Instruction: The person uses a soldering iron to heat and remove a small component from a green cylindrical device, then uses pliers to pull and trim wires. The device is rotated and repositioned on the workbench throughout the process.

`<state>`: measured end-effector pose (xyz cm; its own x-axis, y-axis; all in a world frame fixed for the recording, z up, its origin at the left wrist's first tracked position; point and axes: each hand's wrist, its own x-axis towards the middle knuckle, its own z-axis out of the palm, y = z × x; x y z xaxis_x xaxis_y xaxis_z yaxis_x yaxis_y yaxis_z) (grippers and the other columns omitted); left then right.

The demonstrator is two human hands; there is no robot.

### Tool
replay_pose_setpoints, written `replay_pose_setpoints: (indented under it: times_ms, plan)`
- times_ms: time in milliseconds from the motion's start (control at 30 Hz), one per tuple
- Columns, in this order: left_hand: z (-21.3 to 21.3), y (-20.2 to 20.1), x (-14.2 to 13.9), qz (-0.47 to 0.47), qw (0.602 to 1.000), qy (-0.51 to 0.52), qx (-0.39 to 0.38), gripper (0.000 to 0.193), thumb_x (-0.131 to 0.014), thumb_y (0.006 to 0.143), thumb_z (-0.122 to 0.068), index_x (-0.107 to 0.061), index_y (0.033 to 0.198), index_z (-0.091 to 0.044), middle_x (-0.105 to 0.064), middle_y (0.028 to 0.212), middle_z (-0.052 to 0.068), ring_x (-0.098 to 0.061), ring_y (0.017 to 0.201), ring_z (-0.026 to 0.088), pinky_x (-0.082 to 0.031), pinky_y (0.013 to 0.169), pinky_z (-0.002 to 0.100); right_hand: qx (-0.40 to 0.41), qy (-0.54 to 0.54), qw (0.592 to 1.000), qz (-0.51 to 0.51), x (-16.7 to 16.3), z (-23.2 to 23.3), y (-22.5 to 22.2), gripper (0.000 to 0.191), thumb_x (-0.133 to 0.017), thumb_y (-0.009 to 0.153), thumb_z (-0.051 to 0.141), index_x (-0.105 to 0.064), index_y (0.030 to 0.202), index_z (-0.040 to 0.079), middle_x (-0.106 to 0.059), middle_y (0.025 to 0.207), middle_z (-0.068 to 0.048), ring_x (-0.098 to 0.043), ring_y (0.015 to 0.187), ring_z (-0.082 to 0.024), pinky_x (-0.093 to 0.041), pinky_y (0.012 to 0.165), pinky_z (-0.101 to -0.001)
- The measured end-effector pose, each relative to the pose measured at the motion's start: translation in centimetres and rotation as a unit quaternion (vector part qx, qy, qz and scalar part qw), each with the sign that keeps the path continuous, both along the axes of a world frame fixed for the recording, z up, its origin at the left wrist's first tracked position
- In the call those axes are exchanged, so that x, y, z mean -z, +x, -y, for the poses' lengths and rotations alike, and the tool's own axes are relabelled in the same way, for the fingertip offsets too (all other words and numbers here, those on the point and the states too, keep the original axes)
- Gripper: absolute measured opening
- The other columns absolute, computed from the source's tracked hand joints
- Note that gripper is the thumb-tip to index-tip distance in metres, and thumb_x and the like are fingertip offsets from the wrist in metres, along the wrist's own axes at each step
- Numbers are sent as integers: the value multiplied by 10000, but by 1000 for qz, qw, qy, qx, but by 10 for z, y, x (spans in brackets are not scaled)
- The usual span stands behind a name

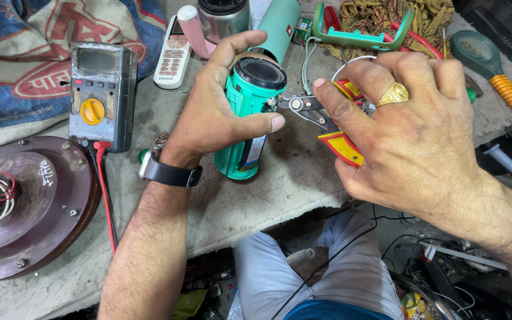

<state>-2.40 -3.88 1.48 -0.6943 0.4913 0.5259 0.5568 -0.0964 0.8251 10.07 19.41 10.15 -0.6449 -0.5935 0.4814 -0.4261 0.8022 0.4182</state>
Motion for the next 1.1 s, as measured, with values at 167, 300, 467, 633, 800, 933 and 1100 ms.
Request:
replay_pose_setpoints:
  times_ms: [167,300,467,633,800,933,1100]
  plan:
    - [-1,2,0,-3,1000,-1,-15,963,-928,759,-143,-403,1560,-45,-642,1302,47,-637,1239,141,-532,1138,306,20,45,999,-13,-1,3,1,716,-820,602,355,-746,1281,143,-650,1240,-45,-545,1126,-272,-397,882,-444]
    - [-3,4,-1,-27,999,-14,-34,956,-926,759,-134,-408,1557,-45,-651,1287,59,-646,1230,150,-536,1137,312,41,47,998,-15,-2,5,5,695,-815,621,352,-750,1288,166,-657,1226,-30,-548,1097,-267,-404,860,-423]
    - [-5,4,0,-31,999,-19,-37,1004,-928,761,-152,-351,1575,-47,-671,1293,70,-662,1225,157,-542,1131,319,47,70,996,-16,-8,4,7,700,-805,621,360,-754,1293,170,-665,1238,-17,-564,1122,-246,-400,848,-409]
    - [-3,2,3,-29,999,-15,-41,1043,-931,756,-162,-324,1596,-46,-678,1292,83,-668,1217,168,-549,1124,328,55,97,993,-51,-8,9,8,615,-809,685,324,-767,1276,159,-672,1221,-20,-567,1143,-233,-404,874,-405]
    - [-2,1,5,-32,999,-8,-39,1039,-926,767,-173,-315,1598,-46,-678,1290,84,-672,1219,167,-552,1123,329,52,95,993,-49,-8,11,8,612,-802,684,319,-771,1269,144,-673,1228,-29,-572,1138,-244,-403,874,-413]
    - [-4,4,4,-55,997,-17,-58,1009,-912,780,-159,-327,1594,-47,-677,1295,84,-678,1216,171,-551,1123,329,52,76,996,-19,-6,10,7,657,-804,667,323,-761,1295,133,-665,1224,-44,-565,1110,-268,-396,841,-426]
    - [-9,12,2,-64,994,-31,-82,992,-891,775,-156,-327,1586,-54,-688,1263,82,-698,1158,159,-581,1072,321,48,124,987,-89,-5,9,6,557,-800,726,317,-770,1265,181,-665,1155,14,-562,1043,-229,-401,813,-396]
